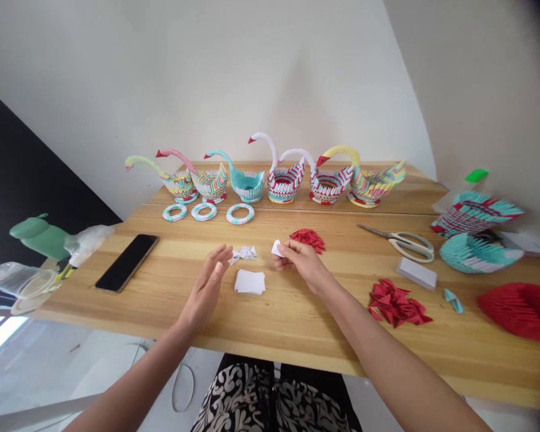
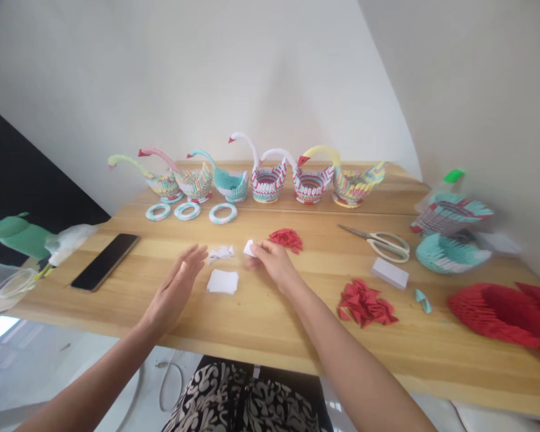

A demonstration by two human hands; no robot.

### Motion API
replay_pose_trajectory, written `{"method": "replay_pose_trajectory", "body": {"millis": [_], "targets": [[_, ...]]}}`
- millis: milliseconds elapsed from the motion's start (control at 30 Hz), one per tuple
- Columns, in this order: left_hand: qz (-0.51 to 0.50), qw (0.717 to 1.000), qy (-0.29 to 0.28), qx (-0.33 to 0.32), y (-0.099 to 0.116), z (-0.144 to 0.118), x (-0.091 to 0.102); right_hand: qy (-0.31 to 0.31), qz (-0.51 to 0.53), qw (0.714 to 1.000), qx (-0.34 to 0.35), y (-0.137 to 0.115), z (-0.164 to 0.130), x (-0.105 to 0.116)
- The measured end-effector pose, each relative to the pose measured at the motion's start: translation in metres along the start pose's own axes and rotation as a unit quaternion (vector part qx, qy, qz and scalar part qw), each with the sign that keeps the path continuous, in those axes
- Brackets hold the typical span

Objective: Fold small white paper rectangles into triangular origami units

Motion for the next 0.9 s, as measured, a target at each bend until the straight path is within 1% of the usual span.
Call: {"method": "replay_pose_trajectory", "body": {"millis": [33, 67, 100, 167, 233, 367, 467, 533, 600, 667, 700, 767, 833, 900], "targets": [[-0.043, 0.998, 0.028, 0.025, -0.002, -0.005, 0.001, -0.019, 0.001, 1.000, -0.018, -0.002, -0.003, -0.002], [-0.067, 0.996, 0.040, 0.044, -0.004, -0.010, 0.000, -0.039, -0.010, 0.999, -0.029, -0.004, -0.005, -0.004], [-0.072, 0.995, 0.041, 0.055, -0.007, -0.015, -0.002, -0.061, -0.031, 0.997, -0.032, -0.005, -0.009, -0.006], [-0.046, 0.997, 0.031, 0.051, -0.010, -0.025, -0.007, -0.101, -0.090, 0.990, -0.027, -0.005, -0.016, -0.010], [-0.034, 0.998, 0.025, 0.045, -0.011, -0.033, -0.011, -0.125, -0.162, 0.979, -0.002, -0.004, -0.023, -0.013], [-0.081, 0.994, 0.034, 0.066, -0.008, -0.045, -0.022, -0.121, -0.291, 0.946, 0.078, -0.005, -0.039, -0.022], [-0.123, 0.987, 0.041, 0.093, -0.006, -0.049, -0.027, -0.118, -0.327, 0.931, 0.112, -0.008, -0.046, -0.032], [-0.123, 0.987, 0.044, 0.094, -0.005, -0.048, -0.024, -0.119, -0.328, 0.930, 0.119, -0.010, -0.046, -0.035], [-0.067, 0.995, 0.041, 0.068, -0.003, -0.043, -0.015, -0.109, -0.315, 0.935, 0.122, -0.013, -0.044, -0.029], [0.048, 0.998, 0.024, 0.016, 0.002, -0.033, -0.006, -0.084, -0.295, 0.945, 0.118, -0.018, -0.039, -0.016], [0.113, 0.993, 0.019, -0.023, 0.006, -0.027, -0.002, -0.073, -0.281, 0.950, 0.111, -0.020, -0.037, -0.009], [0.226, 0.969, -0.022, -0.101, 0.012, -0.015, -0.001, -0.059, -0.248, 0.962, 0.094, -0.024, -0.033, 0.003], [0.312, 0.927, -0.087, -0.191, 0.018, -0.006, -0.009, -0.056, -0.214, 0.972, 0.078, -0.026, -0.030, 0.009], [0.379, 0.881, -0.144, -0.245, 0.018, 0.000, -0.019, -0.059, -0.191, 0.978, 0.064, -0.025, -0.030, 0.010]]}}
Point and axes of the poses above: each hand's wrist, its own z-axis towards the middle knuckle, its own x-axis out of the back of the hand, y = z × x, the point moved 4 cm from there along z, towards the middle knuckle, and after that the axes turned 3 degrees about y, right-handed, at the moved point
